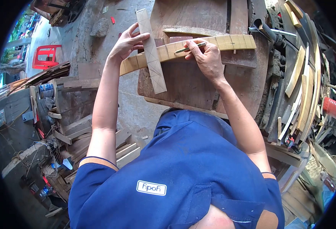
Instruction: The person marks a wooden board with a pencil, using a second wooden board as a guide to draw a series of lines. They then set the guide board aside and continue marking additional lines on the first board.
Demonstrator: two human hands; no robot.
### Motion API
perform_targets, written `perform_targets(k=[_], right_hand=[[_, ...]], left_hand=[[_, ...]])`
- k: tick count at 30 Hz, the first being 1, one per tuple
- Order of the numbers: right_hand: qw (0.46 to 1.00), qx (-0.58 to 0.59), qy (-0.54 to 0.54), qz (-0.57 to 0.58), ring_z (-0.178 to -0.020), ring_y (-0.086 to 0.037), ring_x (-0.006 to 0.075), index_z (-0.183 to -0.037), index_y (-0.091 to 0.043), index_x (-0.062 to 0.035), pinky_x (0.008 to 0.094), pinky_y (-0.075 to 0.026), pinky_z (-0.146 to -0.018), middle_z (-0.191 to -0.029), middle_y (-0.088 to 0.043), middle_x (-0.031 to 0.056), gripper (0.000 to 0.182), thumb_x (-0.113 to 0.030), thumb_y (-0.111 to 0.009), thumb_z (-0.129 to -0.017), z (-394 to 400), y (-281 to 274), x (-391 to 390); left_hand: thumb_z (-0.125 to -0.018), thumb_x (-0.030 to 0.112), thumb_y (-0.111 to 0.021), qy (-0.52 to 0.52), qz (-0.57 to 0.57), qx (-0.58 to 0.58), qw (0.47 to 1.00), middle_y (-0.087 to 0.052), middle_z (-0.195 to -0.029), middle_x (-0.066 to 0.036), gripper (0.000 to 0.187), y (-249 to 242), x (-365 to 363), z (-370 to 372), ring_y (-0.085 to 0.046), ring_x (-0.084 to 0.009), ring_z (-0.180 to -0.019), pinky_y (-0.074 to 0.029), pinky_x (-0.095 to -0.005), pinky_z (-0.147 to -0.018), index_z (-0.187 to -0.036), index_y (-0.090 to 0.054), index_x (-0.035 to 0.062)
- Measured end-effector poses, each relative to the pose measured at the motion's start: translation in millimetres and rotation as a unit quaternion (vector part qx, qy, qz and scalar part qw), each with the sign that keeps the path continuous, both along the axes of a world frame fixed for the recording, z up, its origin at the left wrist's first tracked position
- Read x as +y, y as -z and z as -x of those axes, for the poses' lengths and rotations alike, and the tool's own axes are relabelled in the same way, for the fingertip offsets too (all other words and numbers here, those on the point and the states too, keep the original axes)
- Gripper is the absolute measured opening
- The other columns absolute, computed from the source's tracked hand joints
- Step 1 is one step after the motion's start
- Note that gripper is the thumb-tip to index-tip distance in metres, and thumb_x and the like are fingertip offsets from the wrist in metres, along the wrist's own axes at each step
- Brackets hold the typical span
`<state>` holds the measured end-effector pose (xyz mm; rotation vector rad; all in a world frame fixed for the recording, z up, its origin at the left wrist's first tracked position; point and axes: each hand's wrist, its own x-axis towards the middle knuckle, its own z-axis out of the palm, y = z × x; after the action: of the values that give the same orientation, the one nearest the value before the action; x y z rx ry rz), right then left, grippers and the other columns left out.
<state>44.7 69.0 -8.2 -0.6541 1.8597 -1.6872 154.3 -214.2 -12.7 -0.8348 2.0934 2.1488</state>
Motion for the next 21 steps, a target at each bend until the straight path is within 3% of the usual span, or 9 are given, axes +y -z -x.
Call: perform_targets(k=[2, 4, 21], right_hand=[[1.0, -0.003, -0.002, 0.002, -0.073, -0.071, 0.0087, -0.1, -0.073, -0.0014, 0.0221, -0.056, -0.069, -0.087, -0.073, 0.0038, 0.028, -0.028, -0.064, -0.101, 0, 2, -1], [1.0, 0.005, 0.02, 0.019, -0.069, -0.072, 0.0091, -0.095, -0.075, -0.0039, 0.0227, -0.053, -0.064, -0.076, -0.074, 0.0049, 0.029, -0.031, -0.064, -0.099, -2, 3, -2], [0.998, 0.032, 0.011, 0.05, -0.071, -0.071, 0.0107, -0.098, -0.075, -0.003, 0.024, -0.054, -0.064, -0.078, -0.074, 0.0066, 0.029, -0.031, -0.065, -0.098, -11, -5, -23]], left_hand=[[-0.084, 0.022, -0.082, -0.005, 0.002, 0.002, 1.0, -0.07, -0.116, -0.009, 0.087, 1, 0, 0, -0.068, -0.011, -0.091, -0.057, -0.0266, -0.078, -0.154, -0.033, 0.0062], [-0.084, 0.023, -0.083, -0.003, -0.003, 0.006, 1.0, -0.07, -0.117, -0.009, 0.087, 2, 0, 0, -0.068, -0.0109, -0.091, -0.057, -0.0267, -0.078, -0.154, -0.034, 0.0065], [-0.084, 0.027, -0.083, 0.01, -0.001, -0.008, 1.0, -0.07, -0.115, -0.008, 0.089, 1, 0, 2, -0.069, -0.0108, -0.089, -0.058, -0.0268, -0.077, -0.154, -0.032, 0.0055]])
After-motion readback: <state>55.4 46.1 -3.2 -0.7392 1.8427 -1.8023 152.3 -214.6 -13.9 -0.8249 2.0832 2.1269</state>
